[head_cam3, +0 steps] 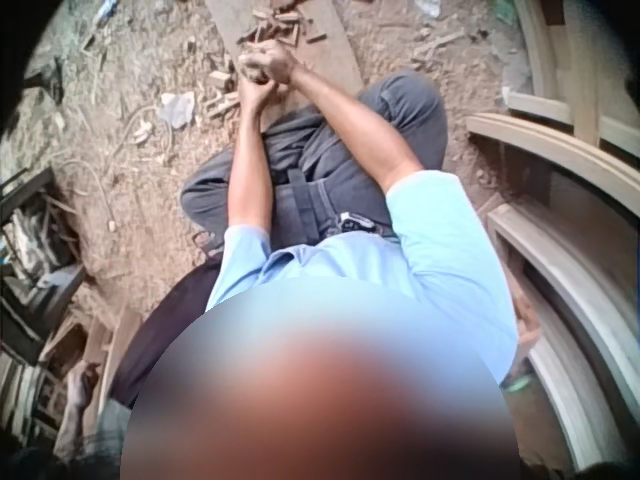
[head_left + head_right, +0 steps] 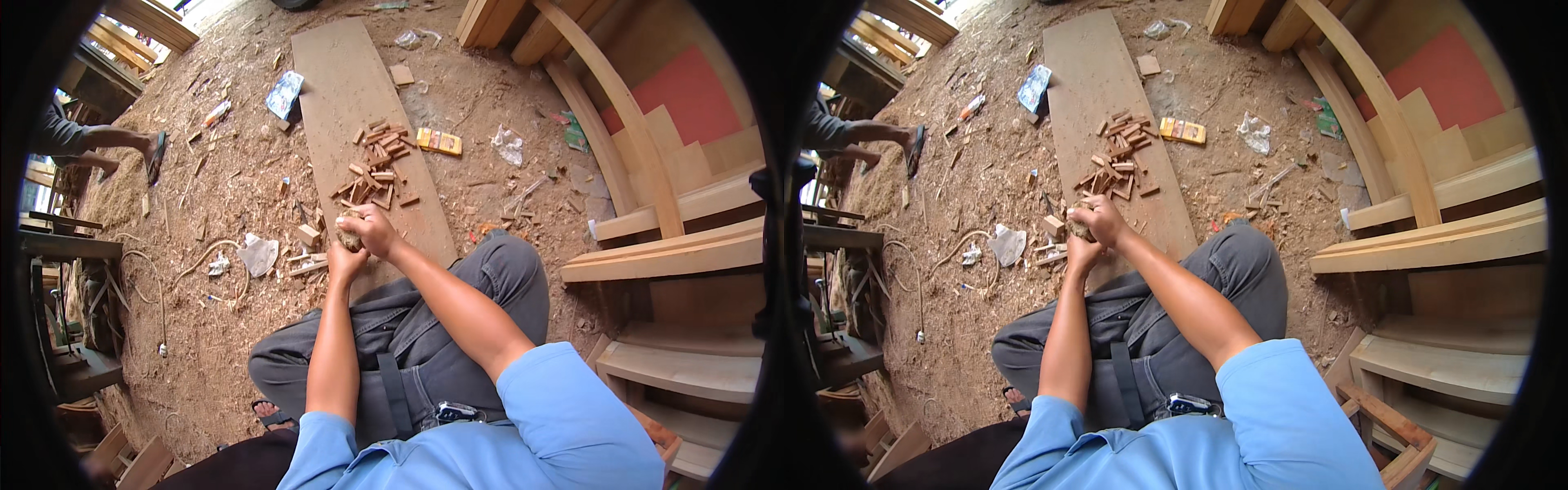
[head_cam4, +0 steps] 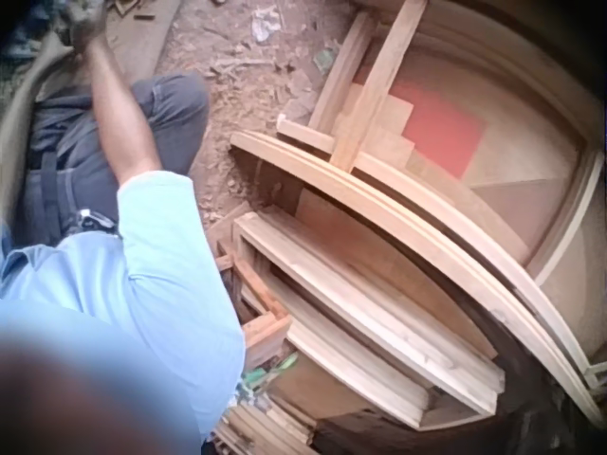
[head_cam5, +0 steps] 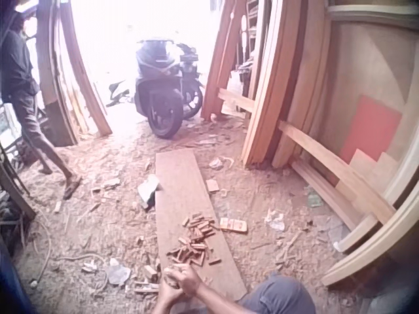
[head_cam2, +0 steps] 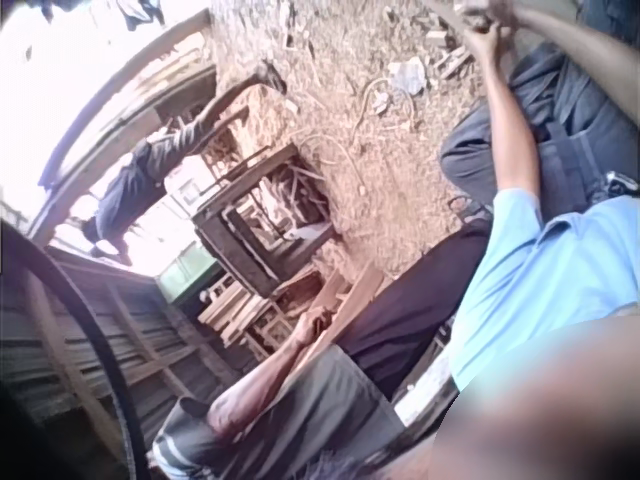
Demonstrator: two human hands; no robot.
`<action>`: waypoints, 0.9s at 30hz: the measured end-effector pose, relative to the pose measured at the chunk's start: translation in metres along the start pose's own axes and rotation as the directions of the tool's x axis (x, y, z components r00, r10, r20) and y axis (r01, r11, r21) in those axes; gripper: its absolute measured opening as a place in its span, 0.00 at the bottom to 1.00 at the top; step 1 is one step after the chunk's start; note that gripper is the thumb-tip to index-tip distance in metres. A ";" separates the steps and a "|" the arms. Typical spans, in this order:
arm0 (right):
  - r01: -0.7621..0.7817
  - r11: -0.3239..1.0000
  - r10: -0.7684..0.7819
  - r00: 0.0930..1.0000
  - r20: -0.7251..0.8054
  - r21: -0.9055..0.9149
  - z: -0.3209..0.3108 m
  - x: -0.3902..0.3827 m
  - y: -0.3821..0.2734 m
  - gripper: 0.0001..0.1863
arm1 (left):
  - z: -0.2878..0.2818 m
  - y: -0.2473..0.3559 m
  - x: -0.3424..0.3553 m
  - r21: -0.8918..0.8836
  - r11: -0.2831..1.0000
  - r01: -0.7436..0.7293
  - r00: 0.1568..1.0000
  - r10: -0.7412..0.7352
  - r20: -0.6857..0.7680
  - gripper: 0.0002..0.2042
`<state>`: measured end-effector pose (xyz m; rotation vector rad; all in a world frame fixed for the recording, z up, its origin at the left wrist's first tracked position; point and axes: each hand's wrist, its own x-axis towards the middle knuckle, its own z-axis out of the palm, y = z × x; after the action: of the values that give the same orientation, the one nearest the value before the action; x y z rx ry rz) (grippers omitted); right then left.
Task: The person sits on the floor and uses a chisel to carve and shape small wooden dowels. They hold each dowel in one hand and carefully shave off material with the chisel in the other, creating a pile of wood shavings.
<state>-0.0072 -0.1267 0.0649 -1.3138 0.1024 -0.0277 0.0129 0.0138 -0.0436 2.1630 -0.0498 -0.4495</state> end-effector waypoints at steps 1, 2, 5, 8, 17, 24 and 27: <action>-0.003 0.994 0.000 1.000 -0.027 -0.108 0.000 0.002 -0.002 0.13 | 0.000 0.000 0.001 0.012 1.000 -0.020 0.999 0.020 0.030 0.15; -0.011 0.998 0.010 1.000 -0.017 -0.069 0.000 0.000 -0.004 0.13 | 0.000 -0.001 0.000 0.011 0.993 -0.113 0.993 0.114 -0.028 0.15; 0.067 0.996 -0.066 0.998 -0.024 0.055 0.003 -0.005 -0.008 0.13 | -0.001 -0.002 -0.001 -0.031 0.996 -0.083 0.996 0.083 0.015 0.15; 0.082 0.997 -0.082 0.997 0.009 0.012 0.005 -0.004 -0.013 0.13 | -0.003 -0.001 0.002 0.062 0.997 -0.042 0.999 0.040 0.027 0.13; 0.047 0.998 -0.048 0.998 -0.033 -0.035 0.003 0.004 -0.003 0.13 | -0.004 0.007 -0.003 -0.072 0.997 0.022 0.999 -0.019 0.044 0.14; 0.023 0.999 -0.023 1.000 0.011 -0.022 0.002 0.002 0.000 0.13 | -0.004 0.009 -0.005 -0.108 0.994 -0.020 0.999 0.023 0.024 0.19; 0.029 0.999 -0.028 0.998 0.047 -0.016 0.000 0.002 -0.002 0.11 | -0.003 0.004 0.000 -0.092 0.995 -0.047 0.999 0.047 0.005 0.18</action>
<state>-0.0048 -0.1270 0.0669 -1.3315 0.0439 -0.0204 0.0139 0.0137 -0.0391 2.0659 -0.0824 -0.4247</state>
